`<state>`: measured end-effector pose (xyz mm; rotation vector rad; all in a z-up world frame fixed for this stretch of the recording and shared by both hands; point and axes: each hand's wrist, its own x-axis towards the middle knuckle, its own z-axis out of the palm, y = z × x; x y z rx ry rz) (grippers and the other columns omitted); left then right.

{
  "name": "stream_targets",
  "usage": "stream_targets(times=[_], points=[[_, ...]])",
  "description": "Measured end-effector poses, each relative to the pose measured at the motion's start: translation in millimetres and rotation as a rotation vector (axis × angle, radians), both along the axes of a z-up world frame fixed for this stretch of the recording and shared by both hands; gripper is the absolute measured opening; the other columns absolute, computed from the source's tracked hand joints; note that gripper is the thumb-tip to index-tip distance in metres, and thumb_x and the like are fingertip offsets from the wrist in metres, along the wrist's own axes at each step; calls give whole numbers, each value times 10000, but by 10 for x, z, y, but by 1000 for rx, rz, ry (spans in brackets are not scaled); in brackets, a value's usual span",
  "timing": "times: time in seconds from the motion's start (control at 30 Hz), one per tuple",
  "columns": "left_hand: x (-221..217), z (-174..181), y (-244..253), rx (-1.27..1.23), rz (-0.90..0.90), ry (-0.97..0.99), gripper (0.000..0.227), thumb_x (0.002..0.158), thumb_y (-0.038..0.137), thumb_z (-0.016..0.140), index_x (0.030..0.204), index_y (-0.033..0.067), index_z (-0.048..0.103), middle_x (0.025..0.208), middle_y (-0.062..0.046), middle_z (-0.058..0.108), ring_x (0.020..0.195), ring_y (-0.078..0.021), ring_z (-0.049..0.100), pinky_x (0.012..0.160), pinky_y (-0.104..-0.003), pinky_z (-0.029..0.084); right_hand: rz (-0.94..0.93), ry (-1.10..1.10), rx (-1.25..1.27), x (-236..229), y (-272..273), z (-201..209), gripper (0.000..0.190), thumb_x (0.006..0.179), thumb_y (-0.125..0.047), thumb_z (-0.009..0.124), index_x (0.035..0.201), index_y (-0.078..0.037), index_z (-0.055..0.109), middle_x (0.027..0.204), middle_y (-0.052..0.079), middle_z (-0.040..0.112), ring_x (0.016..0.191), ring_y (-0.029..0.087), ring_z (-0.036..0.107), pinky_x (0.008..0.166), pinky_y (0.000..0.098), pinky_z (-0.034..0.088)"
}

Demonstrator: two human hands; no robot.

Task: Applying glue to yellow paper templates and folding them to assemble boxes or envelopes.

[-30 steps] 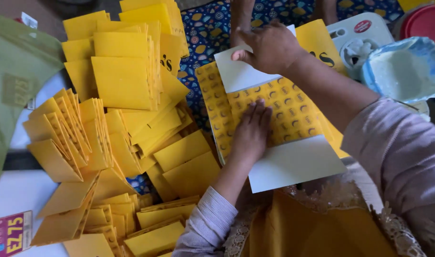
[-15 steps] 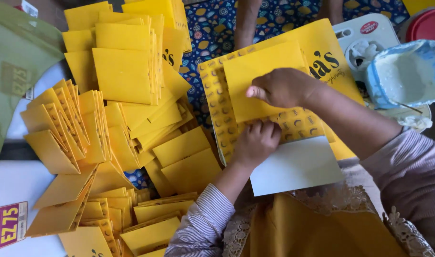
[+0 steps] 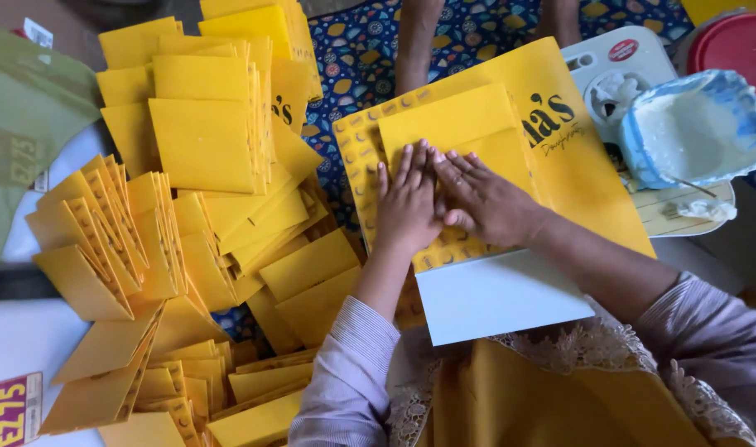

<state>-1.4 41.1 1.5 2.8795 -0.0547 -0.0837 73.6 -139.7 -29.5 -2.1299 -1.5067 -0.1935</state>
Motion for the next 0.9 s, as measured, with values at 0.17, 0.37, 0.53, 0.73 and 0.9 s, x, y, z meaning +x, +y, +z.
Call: stream_targets(times=[0.17, 0.37, 0.53, 0.73, 0.9], points=[[-16, -132, -65, 28, 25, -124, 694, 1012, 491, 451, 1568, 86, 355, 1653, -134, 316, 1535, -300, 265, 1208, -669, 56, -55, 300, 108, 47, -17, -33, 798, 1074, -499, 412, 1646, -5, 156, 1597, 366, 309, 1459, 531, 300, 1229, 613, 217], [-15, 39, -75, 55, 47, 48, 718, 949, 387, 443, 1600, 134, 278, 1699, -71, 195, 1566, -252, 167, 1193, -714, -38, -214, -131, 9, 69, 195, -324, 1025, 956, -745, 445, 1589, 56, 355, 1559, 310, 447, 1464, 442, 413, 1227, 524, 316], [48, -53, -52, 20, 61, 47, 703, 1019, 490, 351, 1610, 121, 256, 1706, -94, 139, 1571, -264, 137, 1153, -714, -111, -301, -409, 33, 284, -339, -272, 941, 1013, -645, 468, 1505, 157, 462, 1380, 355, 614, 1352, 470, 557, 1225, 519, 362], [35, -181, -60, -18, 106, -28, 757, 1010, 534, 321, 1603, 69, 251, 1697, -161, 147, 1573, -310, 118, 1171, -675, -107, -477, -56, -247, 161, -473, -211, 1054, 972, -804, 204, 1650, 1, 272, 1672, 253, 321, 1545, 393, 298, 1254, 593, 192], [-2, -277, -98, 112, 192, -119, 823, 987, 574, 386, 1588, 19, 284, 1682, -225, 173, 1574, -326, 120, 1162, -656, -144, -571, 34, -228, 112, -448, -226, 1005, 990, -841, 207, 1671, -112, 329, 1736, 253, 242, 1628, 391, 121, 1213, 724, -134]])
